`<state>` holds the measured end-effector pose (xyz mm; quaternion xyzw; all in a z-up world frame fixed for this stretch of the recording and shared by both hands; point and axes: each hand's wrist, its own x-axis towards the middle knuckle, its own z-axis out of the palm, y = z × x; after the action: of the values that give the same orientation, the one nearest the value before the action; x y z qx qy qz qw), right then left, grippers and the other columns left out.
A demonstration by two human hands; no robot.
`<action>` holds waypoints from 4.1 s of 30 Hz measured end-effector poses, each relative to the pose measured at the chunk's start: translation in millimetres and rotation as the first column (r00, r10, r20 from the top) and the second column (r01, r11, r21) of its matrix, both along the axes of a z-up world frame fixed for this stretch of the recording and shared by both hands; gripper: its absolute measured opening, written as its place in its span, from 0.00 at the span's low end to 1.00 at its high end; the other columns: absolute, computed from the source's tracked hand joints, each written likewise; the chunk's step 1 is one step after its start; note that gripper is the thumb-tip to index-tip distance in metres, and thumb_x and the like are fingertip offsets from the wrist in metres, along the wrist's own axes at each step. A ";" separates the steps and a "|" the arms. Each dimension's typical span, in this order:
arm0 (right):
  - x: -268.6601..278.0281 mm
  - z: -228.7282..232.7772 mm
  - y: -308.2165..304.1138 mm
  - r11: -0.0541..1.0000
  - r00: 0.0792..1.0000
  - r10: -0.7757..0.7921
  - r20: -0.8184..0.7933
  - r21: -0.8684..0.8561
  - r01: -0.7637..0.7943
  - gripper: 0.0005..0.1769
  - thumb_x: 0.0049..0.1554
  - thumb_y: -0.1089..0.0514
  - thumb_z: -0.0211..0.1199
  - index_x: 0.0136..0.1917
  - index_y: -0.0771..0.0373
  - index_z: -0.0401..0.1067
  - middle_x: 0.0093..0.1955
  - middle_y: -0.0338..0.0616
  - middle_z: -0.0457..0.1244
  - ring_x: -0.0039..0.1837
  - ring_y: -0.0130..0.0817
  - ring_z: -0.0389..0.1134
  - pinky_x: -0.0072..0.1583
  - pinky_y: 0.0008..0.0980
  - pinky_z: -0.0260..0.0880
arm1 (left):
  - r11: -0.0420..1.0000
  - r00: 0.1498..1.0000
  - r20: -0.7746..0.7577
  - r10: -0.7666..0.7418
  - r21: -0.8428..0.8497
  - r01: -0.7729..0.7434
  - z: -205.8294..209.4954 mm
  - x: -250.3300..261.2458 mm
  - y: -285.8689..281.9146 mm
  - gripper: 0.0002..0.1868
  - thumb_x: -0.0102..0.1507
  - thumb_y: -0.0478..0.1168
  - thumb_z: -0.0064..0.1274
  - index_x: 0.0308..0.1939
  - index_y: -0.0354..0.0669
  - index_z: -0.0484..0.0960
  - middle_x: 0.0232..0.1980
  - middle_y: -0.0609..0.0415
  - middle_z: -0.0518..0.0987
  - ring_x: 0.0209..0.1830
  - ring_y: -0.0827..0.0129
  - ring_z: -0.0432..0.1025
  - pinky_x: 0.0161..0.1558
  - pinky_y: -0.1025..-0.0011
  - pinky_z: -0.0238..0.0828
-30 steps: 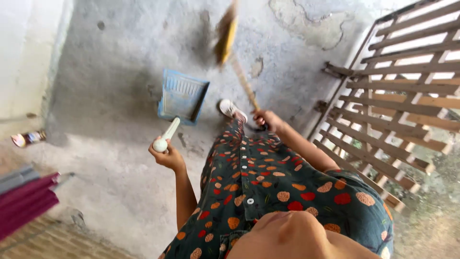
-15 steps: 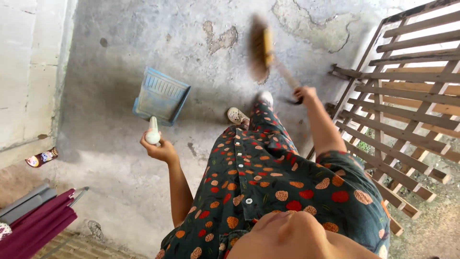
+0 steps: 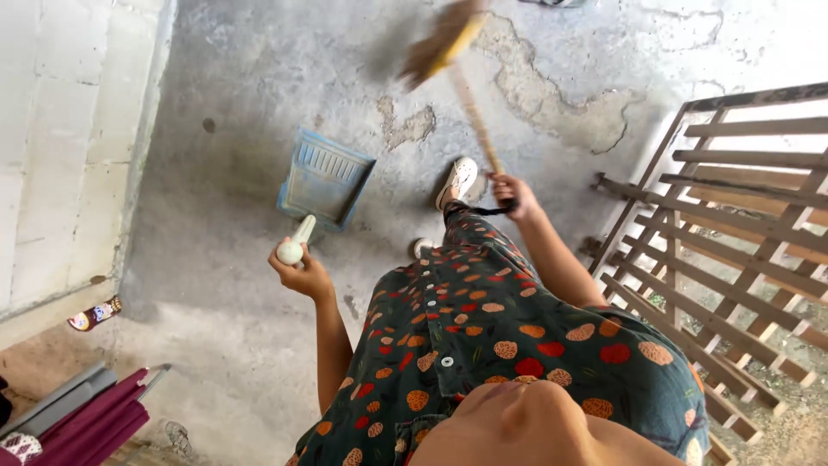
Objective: The person sweeps a concrete floor using a broom and dustpan, gathering debris into the dustpan and then emptying it into a nearby bin. The person moves around the room to collect scattered items and continues sweeping different areas.
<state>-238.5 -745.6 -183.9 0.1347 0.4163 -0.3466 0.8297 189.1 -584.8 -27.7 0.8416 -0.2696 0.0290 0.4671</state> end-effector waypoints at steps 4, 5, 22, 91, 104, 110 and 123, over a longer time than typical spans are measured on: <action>48.2 -69.3 -48.0 0.977 0.987 0.075 0.143 0.189 -0.102 0.02 0.64 0.69 0.52 0.50 0.68 0.61 0.33 0.29 0.51 0.27 0.05 0.50 0.26 0.05 0.48 | 0.999 0.999 0.013 -0.042 -0.023 0.043 -7.1 -8.7 -54.2 0.21 0.57 0.31 0.65 0.52 0.39 0.76 0.47 0.47 0.84 0.51 0.50 0.79 0.51 0.55 0.76; 49.3 -83.5 -55.5 0.976 0.986 0.071 0.148 0.194 -0.099 0.02 0.64 0.69 0.52 0.50 0.68 0.61 0.33 0.29 0.51 0.27 0.05 0.50 0.26 0.05 0.48 | 0.999 0.999 0.017 -0.046 -0.017 0.046 -3.0 -12.8 -67.0 0.21 0.57 0.31 0.65 0.52 0.39 0.76 0.47 0.47 0.84 0.51 0.50 0.79 0.51 0.55 0.76; -88.8 -108.8 -91.6 0.997 0.509 0.042 -0.860 0.002 -0.079 0.08 0.55 0.67 0.63 0.37 0.76 0.71 0.20 0.60 0.58 0.19 0.47 0.64 0.24 0.51 0.69 | 0.981 0.983 -0.057 -0.176 -0.099 0.169 15.1 -50.0 -192.7 0.19 0.57 0.24 0.64 0.50 0.34 0.75 0.47 0.42 0.82 0.53 0.49 0.77 0.57 0.56 0.72; 6.3 2.8 -435.3 0.993 0.694 -0.109 -0.712 -0.047 0.108 0.08 0.56 0.62 0.59 0.47 0.69 0.74 0.35 0.47 0.65 0.30 0.20 0.63 0.32 0.16 0.66 | 0.756 0.748 -0.110 -0.654 -0.086 0.648 -31.3 -32.5 -692.4 0.22 0.55 0.28 0.68 0.51 0.42 0.78 0.47 0.49 0.84 0.51 0.52 0.78 0.51 0.55 0.77; -199.7 -160.8 -503.5 0.974 0.483 0.062 -0.873 0.159 0.163 0.08 0.47 0.64 0.63 0.28 0.71 0.73 0.18 0.51 0.58 0.18 0.30 0.60 0.24 0.29 0.63 | 0.771 0.773 -0.041 -0.633 -0.113 0.626 5.0 -162.5 -730.9 0.20 0.56 0.24 0.65 0.49 0.38 0.77 0.44 0.45 0.83 0.48 0.49 0.78 0.49 0.55 0.76; -256.8 -78.8 -482.3 0.926 -0.075 0.330 -0.941 0.338 -0.165 0.14 0.48 0.57 0.66 0.50 0.50 0.82 0.40 0.50 0.70 0.48 0.47 0.75 0.51 0.50 0.76 | 0.793 0.794 -0.037 -0.606 -0.103 0.601 7.4 -215.8 -747.9 0.19 0.56 0.25 0.64 0.49 0.39 0.77 0.45 0.47 0.82 0.49 0.52 0.78 0.49 0.55 0.77; -299.6 -20.1 -425.1 0.959 0.415 0.282 -0.865 0.245 -0.140 0.18 0.52 0.61 0.65 0.57 0.62 0.75 0.29 0.47 0.64 0.32 0.29 0.65 0.36 0.27 0.64 | 0.809 0.811 -0.033 -0.584 -0.104 0.579 -1.6 -283.3 -777.6 0.20 0.55 0.25 0.65 0.49 0.38 0.78 0.44 0.47 0.83 0.48 0.50 0.78 0.48 0.54 0.78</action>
<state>-538.1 -1170.7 -204.0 -0.0660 0.8257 -0.2291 0.5113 -94.3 -1362.4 -29.4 0.6976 -0.4977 -0.1300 0.4988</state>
